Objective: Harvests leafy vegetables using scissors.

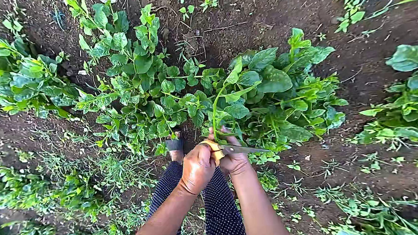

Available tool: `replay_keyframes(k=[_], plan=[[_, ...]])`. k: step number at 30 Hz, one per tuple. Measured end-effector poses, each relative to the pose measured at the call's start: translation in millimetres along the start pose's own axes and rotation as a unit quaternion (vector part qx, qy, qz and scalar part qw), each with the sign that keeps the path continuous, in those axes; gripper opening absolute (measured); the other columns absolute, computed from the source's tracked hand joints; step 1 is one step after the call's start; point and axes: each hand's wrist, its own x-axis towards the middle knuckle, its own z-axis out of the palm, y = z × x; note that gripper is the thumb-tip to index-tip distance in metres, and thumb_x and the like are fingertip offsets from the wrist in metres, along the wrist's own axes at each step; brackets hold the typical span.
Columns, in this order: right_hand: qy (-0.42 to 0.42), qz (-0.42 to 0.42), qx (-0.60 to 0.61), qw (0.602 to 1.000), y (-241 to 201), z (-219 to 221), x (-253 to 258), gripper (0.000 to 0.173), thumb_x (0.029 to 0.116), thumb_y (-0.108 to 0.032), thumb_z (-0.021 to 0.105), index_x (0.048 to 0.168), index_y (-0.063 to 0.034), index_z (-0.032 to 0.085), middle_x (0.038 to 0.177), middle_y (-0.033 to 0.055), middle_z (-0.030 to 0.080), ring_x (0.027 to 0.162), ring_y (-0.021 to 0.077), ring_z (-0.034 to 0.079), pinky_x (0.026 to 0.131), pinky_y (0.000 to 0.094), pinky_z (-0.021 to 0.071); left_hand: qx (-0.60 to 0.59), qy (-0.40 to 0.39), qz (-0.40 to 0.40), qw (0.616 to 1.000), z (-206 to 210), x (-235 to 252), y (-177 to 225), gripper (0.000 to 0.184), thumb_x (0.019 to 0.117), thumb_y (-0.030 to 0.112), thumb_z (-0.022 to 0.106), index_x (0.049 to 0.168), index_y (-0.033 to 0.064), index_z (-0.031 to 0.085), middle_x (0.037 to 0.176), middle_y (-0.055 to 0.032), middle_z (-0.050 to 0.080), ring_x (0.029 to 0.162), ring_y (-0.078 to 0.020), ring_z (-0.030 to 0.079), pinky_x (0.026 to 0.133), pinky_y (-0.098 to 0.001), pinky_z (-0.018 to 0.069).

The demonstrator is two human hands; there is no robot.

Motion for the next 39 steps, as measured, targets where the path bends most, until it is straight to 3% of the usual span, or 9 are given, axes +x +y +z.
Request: replay_keyframes(k=[5,9,13,15,22,26,32,35,39], plan=[[-0.025,-0.029,0.03,0.999,2,-35,-22,0.027,0.1006,-0.023,0.047,0.093,-0.0137,0.072,0.075,0.0035,0.072,0.071,0.0171,0.072,0.07,0.0355,0.062,-0.094,-0.117,-0.096,0.984,-32,11,-1,0.018,0.0868,0.004,0.07,0.102,-0.0054,0.068,0.094,-0.014,0.077,0.084,-0.0199,0.076,0.077,-0.0336,0.0635],[-0.101,-0.036,0.067,0.992,-2,-79,-38,0.018,0.0823,-0.03,0.078,0.093,-0.0154,0.079,0.076,0.0027,0.074,0.076,0.0171,0.074,0.078,0.0378,0.0631,-0.073,-0.432,-0.302,0.846,-59,89,-18,0.039,0.103,0.023,0.061,0.134,-0.0019,0.057,0.117,-0.0184,0.07,0.107,-0.0277,0.07,0.097,-0.0477,0.0548],[-0.147,-0.012,0.114,0.983,-2,-105,-43,0.023,0.0826,-0.029,0.078,0.096,-0.0101,0.079,0.08,0.0054,0.075,0.081,0.019,0.075,0.084,0.0382,0.0622,0.024,-0.57,-0.249,0.783,-16,153,-37,0.036,0.104,0.023,0.058,0.128,-0.0031,0.061,0.108,-0.0248,0.067,0.101,-0.0398,0.067,0.089,-0.0618,0.0521],[-0.15,-0.017,0.118,0.982,2,-116,-44,0.024,0.0828,-0.03,0.078,0.096,-0.0094,0.079,0.082,0.0051,0.075,0.083,0.0184,0.074,0.086,0.0369,0.0616,0.05,-0.613,-0.228,0.755,11,182,-40,0.035,0.1063,0.025,0.054,0.122,-0.0046,0.064,0.102,-0.0234,0.068,0.091,-0.036,0.068,0.081,-0.0575,0.0541],[-0.026,-0.031,0.029,0.999,10,-143,-47,0.019,0.0809,-0.03,0.079,0.09,-0.0135,0.078,0.082,0.0036,0.075,0.082,0.0165,0.074,0.083,0.0335,0.0613,0.166,-0.667,-0.304,0.659,61,242,-7,0.031,0.1014,0.037,0.062,0.097,0.0073,0.071,0.068,-0.0051,0.064,0.055,-0.0156,0.057,0.057,-0.0355,0.0504],[0.031,-0.013,-0.007,0.999,10,-135,-43,0.011,0.0875,-0.022,0.068,0.091,-0.0117,0.071,0.082,0.0045,0.073,0.081,0.018,0.073,0.08,0.0352,0.0619,0.196,-0.658,-0.324,0.65,70,254,5,0.033,0.0995,0.04,0.065,0.095,0.0088,0.073,0.069,-0.0054,0.066,0.058,-0.0167,0.06,0.061,-0.0377,0.0514],[-0.032,0.001,0.054,0.998,14,-135,-43,0.025,0.0847,-0.029,0.079,0.102,-0.0116,0.074,0.098,0.011,0.077,0.087,0.0243,0.075,0.081,0.0393,0.0633,0.237,-0.667,-0.299,0.639,91,255,18,0.037,0.099,0.044,0.063,0.095,0.0083,0.072,0.07,-0.006,0.065,0.059,-0.0171,0.058,0.062,-0.0387,0.0504],[-0.034,0.0,0.066,0.997,14,-137,-45,0.033,0.0764,-0.032,0.086,0.1,-0.0133,0.073,0.077,0.0033,0.073,0.072,0.0187,0.073,0.077,0.0405,0.0628,0.241,-0.667,-0.303,0.636,99,255,22,0.04,0.0987,0.047,0.064,0.099,0.0083,0.072,0.074,-0.0069,0.065,0.063,-0.0179,0.059,0.065,-0.0395,0.0508],[-0.016,-0.005,0.092,0.996,16,-132,-46,0.02,0.0826,-0.023,0.077,0.096,-0.0106,0.071,0.069,0.0022,0.069,0.062,0.0165,0.069,0.071,0.0388,0.0626,0.237,-0.66,-0.324,0.635,107,253,16,0.037,0.0975,0.046,0.065,0.097,0.0091,0.071,0.074,-0.0062,0.064,0.061,-0.0172,0.058,0.064,-0.038,0.051]])
